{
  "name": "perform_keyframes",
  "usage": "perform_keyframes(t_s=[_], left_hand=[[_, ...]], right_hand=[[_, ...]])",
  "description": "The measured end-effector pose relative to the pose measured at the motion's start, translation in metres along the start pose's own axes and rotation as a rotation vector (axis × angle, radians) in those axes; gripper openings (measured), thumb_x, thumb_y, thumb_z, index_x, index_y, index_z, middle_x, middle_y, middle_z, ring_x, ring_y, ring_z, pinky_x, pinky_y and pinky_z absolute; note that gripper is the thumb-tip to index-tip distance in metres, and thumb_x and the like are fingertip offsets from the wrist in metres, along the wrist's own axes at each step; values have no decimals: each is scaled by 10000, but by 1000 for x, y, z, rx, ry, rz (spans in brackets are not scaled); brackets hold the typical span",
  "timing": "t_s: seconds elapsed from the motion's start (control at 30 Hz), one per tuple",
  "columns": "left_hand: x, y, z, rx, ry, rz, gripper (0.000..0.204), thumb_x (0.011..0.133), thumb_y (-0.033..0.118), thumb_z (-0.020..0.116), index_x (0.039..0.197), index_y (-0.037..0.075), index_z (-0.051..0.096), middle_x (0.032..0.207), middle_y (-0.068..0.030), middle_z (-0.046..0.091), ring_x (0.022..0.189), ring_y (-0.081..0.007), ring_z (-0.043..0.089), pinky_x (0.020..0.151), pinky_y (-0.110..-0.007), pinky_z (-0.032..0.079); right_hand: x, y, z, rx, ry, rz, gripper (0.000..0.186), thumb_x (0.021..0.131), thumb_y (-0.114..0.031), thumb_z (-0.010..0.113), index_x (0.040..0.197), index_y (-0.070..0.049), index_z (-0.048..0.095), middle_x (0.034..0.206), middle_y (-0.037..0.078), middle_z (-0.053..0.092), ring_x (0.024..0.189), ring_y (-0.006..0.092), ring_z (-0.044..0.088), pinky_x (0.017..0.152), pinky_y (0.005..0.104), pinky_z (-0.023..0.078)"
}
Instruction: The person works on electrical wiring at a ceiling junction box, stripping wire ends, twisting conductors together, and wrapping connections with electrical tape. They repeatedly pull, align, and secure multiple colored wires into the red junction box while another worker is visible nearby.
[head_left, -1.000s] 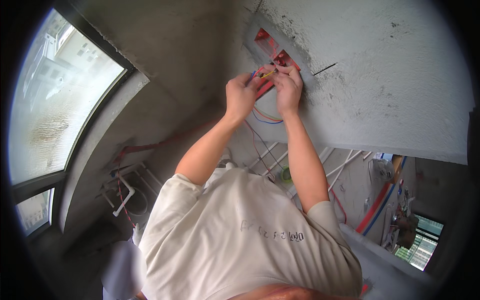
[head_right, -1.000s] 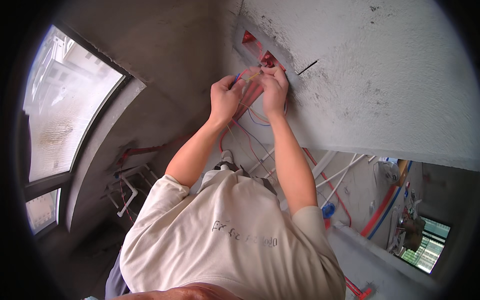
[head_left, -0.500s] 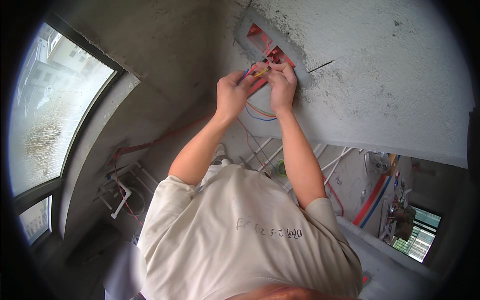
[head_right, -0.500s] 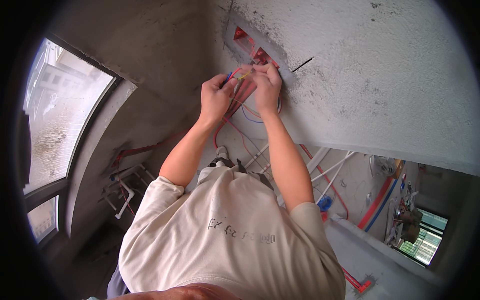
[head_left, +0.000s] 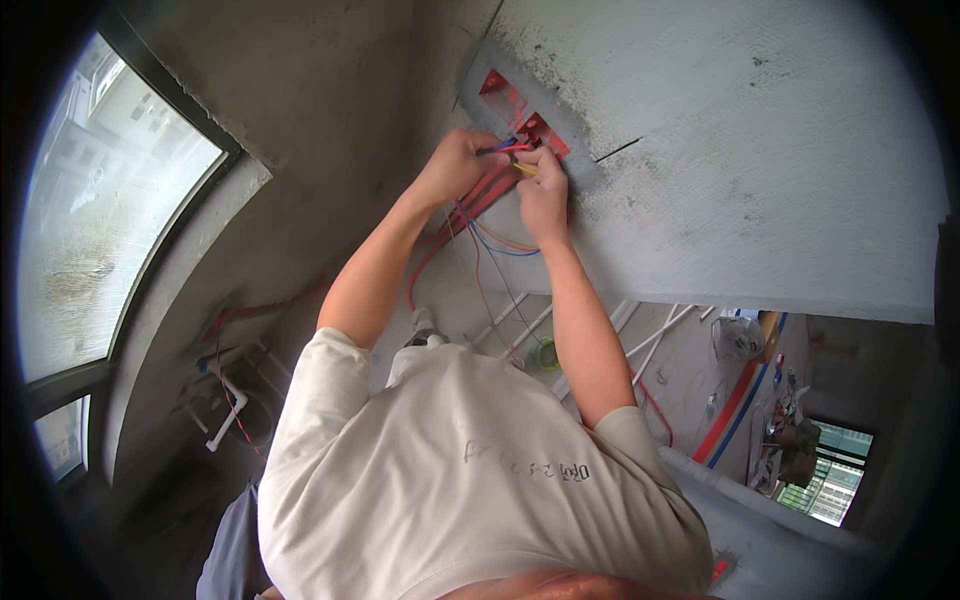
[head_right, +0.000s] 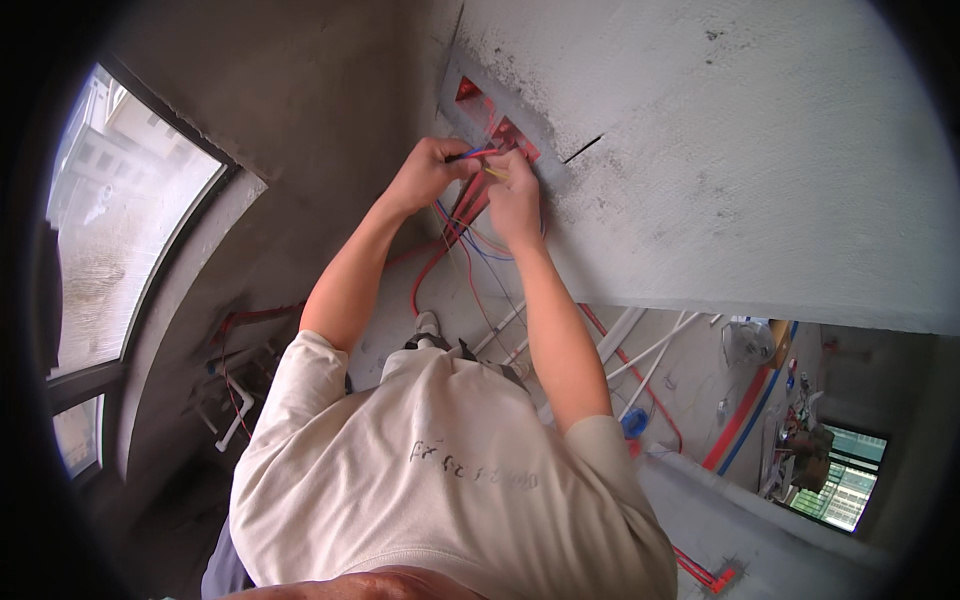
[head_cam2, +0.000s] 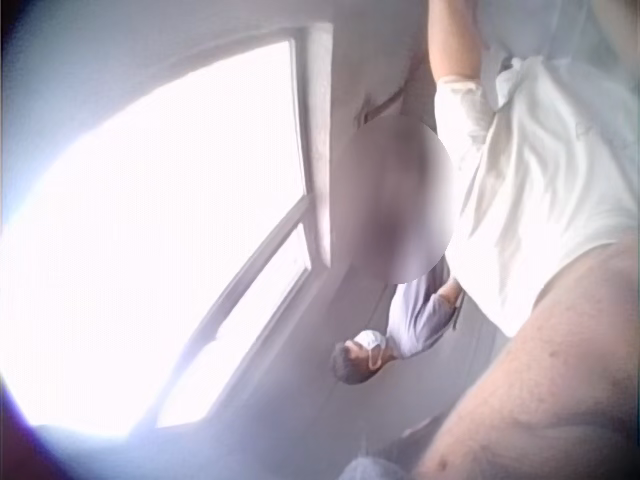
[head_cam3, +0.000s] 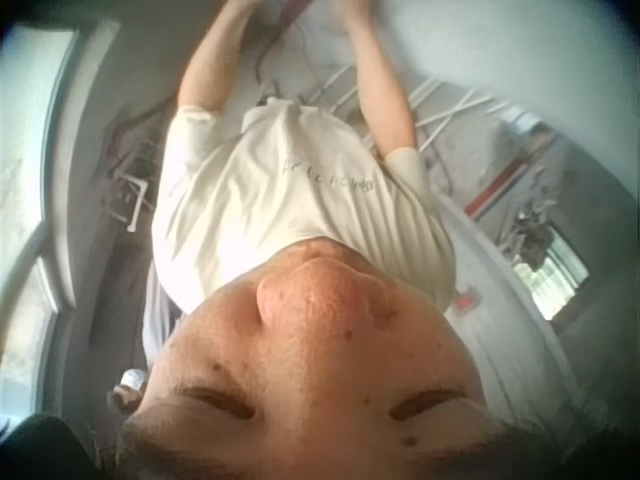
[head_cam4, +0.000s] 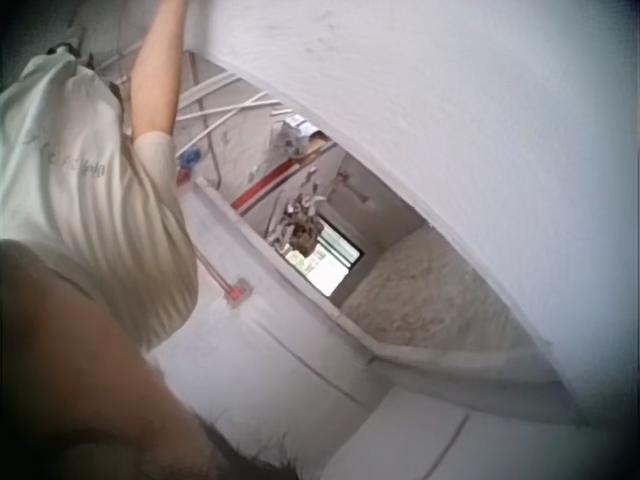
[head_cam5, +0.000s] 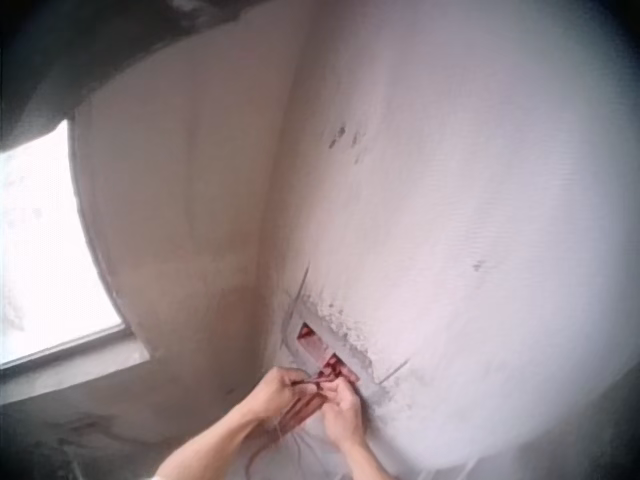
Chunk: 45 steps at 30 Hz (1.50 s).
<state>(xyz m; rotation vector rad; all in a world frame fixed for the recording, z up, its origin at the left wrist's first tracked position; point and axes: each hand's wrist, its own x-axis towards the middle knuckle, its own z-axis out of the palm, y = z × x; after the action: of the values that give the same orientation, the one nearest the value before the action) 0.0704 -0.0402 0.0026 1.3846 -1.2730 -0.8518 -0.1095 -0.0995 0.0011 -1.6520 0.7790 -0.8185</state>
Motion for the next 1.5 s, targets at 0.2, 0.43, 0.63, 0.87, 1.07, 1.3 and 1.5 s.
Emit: perform_keyframes(t_s=[0.2, 0.43, 0.63, 0.87, 1.07, 1.3, 1.5], left_hand=[[-12, -7, 12, -141, 83, -89, 171, 976, 116, 671, 958, -48, 716, 752, -9, 642, 752, -95, 537, 685, -310, 460], [-28, 11, 33, -240, 142, -78, 131, 981, 70, 646, 980, -42, 714, 730, 23, 594, 678, -51, 479, 584, -269, 396], [-23, 6, 28, -45, 135, 1, 91, 944, 34, 664, 957, -39, 717, 714, 16, 591, 677, -65, 488, 600, -273, 409], [-12, 7, 10, -152, 59, -53, 98, 942, 44, 676, 974, -21, 742, 710, 11, 595, 678, -74, 491, 605, -278, 405], [5, 0, -3, -114, 54, 14, 108, 951, 60, 672, 953, -13, 752, 726, -1, 645, 661, -71, 482, 595, -277, 409], [5, 21, -7, -282, 20, -66, 95, 913, 25, 673, 923, -33, 748, 730, -16, 642, 633, -73, 497, 563, -271, 382], [-20, 16, 5, -427, 148, -105, 95, 908, -3, 653, 934, -23, 743, 727, -19, 632, 615, -70, 496, 545, -254, 370]], right_hand=[[-22, -4, 12, -378, 34, -183, 493, 948, -19, 562, 1428, 64, 485, 1401, 265, 600, 1250, 336, 637, 1066, 395, 491], [-29, -36, 33, -465, 372, -23, 345, 1037, -266, 555, 1195, 2, 705, 1028, 249, 736, 1006, 438, 702, 864, 483, 548], [-28, -30, 20, -558, 316, 62, 263, 975, -248, 637, 1032, -16, 744, 879, 223, 729, 819, 422, 698, 718, 483, 532], [-1, -41, -3, 341, 137, 527, 139, 928, -177, 704, 896, -42, 712, 600, -58, 488, 474, 100, 404, 461, 303, 292], [-7, -29, 18, 884, 43, 568, 138, 1018, -203, 624, 1025, -77, 681, 570, -106, 320, 457, 39, 261, 441, 244, 188], [-4, -19, 28, 988, 224, 607, 94, 996, -187, 665, 1020, -97, 653, 664, -74, 433, 500, 53, 314, 487, 246, 242], [-6, -14, 35, 1057, 249, 579, 90, 970, -157, 675, 972, -82, 626, 668, -46, 473, 517, 74, 353, 504, 256, 260]])
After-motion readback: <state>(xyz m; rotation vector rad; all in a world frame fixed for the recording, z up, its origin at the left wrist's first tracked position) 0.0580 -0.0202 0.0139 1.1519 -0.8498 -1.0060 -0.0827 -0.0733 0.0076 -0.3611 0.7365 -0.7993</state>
